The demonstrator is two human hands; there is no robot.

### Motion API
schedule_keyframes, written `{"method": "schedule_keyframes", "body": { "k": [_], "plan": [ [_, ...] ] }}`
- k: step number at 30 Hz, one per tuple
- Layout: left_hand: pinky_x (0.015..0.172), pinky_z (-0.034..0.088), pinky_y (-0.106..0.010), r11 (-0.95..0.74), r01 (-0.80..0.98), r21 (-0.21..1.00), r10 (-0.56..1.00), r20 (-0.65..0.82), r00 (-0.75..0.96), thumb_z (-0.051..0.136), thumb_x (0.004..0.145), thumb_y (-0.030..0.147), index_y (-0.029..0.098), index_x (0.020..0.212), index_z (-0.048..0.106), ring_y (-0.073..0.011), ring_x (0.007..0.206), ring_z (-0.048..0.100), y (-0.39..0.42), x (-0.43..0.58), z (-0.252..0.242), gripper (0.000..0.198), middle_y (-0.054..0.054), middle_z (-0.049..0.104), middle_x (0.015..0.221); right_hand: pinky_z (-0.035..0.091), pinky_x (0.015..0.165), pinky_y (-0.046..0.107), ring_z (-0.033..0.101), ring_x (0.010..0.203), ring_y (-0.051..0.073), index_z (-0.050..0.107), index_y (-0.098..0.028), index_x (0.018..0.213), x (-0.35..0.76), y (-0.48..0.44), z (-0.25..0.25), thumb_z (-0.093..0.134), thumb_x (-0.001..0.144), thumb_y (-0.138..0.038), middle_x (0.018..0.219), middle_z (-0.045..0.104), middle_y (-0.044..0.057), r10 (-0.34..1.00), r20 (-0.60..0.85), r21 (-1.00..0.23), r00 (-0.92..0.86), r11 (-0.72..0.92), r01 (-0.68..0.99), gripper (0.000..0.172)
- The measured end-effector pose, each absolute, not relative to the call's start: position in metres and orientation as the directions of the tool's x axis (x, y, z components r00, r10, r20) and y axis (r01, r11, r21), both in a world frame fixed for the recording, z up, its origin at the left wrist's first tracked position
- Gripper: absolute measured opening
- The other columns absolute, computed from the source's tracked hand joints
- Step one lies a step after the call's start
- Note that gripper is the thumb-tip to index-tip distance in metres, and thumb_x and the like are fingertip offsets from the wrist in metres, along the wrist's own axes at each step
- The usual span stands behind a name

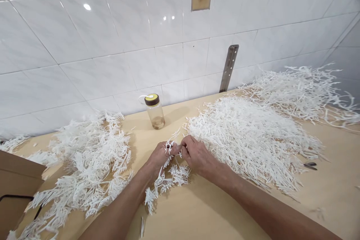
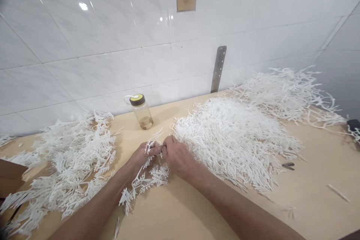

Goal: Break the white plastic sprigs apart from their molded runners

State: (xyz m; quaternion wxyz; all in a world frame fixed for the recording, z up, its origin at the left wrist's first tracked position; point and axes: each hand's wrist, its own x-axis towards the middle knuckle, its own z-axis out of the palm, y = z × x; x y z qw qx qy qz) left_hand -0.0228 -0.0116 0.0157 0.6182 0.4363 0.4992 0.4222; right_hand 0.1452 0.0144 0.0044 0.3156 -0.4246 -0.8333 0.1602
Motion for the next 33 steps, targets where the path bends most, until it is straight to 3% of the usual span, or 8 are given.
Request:
{"method": "schedule_keyframes", "body": {
  "k": [3,8,13,18,27,33],
  "plan": [
    [0.043,0.026,-0.021,0.251,-0.104,0.963,0.955,-0.228,0.189,0.08,0.063,0.043,0.015,0.064,0.055,-0.0066,0.045,0.035,-0.016,-0.021,0.015,0.038,0.005,0.045,0.053,0.035,0.056,0.029,0.047,0.059,0.016,0.045,-0.021,0.082,0.153,0.023,0.008,0.038,0.091,-0.012,0.073,0.054,0.004,0.886,0.366,-0.58,-0.284,0.456,0.675,0.014],
    [0.047,0.031,-0.021,0.206,-0.036,0.978,0.956,-0.194,0.22,0.077,0.069,0.048,0.015,0.068,0.056,-0.0076,0.05,0.038,-0.02,-0.018,0.019,0.039,0.004,0.045,0.058,0.039,0.059,0.028,0.053,0.06,0.016,0.049,-0.021,0.081,0.165,0.029,0.015,0.049,0.088,-0.025,0.068,0.058,0.0,0.913,0.369,-0.699,-0.172,0.395,0.597,0.008],
    [0.046,0.031,-0.02,0.228,-0.059,0.972,0.949,-0.208,0.238,0.075,0.071,0.05,0.015,0.07,0.055,-0.007,0.048,0.036,-0.02,-0.02,0.02,0.04,0.004,0.044,0.058,0.042,0.056,0.027,0.054,0.056,0.014,0.063,-0.021,0.084,0.165,0.022,0.023,0.05,0.09,-0.035,0.07,0.063,0.0,0.916,0.24,-0.786,-0.321,0.377,0.49,0.02],
    [0.049,0.03,-0.021,0.178,-0.056,0.982,0.937,-0.152,0.314,0.074,0.072,0.051,0.014,0.072,0.057,-0.0078,0.052,0.036,-0.016,-0.022,0.018,0.041,0.003,0.045,0.06,0.042,0.047,0.022,0.052,0.048,0.01,0.069,-0.019,0.088,0.162,0.016,0.03,0.049,0.09,-0.031,0.067,0.063,0.0,0.855,0.127,-0.859,-0.504,0.348,0.375,0.023],
    [0.051,0.021,-0.023,0.135,0.113,0.984,0.947,-0.162,0.276,0.077,0.064,0.055,0.016,0.058,0.048,-0.0083,0.055,0.029,-0.015,-0.016,0.025,0.05,0.005,0.035,0.057,0.044,0.038,0.021,0.054,0.04,0.01,0.065,-0.017,0.079,0.167,0.019,0.028,0.056,0.086,-0.036,0.06,0.058,-0.002,0.857,-0.024,-0.91,-0.514,0.195,0.367,0.023],
    [0.051,0.025,-0.023,0.116,0.086,0.99,0.924,-0.139,0.357,0.072,0.069,0.059,0.014,0.066,0.061,-0.0095,0.055,0.034,-0.022,-0.017,0.034,0.046,0.002,0.044,0.058,0.043,0.043,0.021,0.059,0.042,0.011,0.064,-0.017,0.078,0.168,0.018,0.031,0.055,0.087,-0.035,0.06,0.061,-0.002,0.849,-0.031,-0.907,-0.528,0.198,0.372,0.022]
  ]
}}
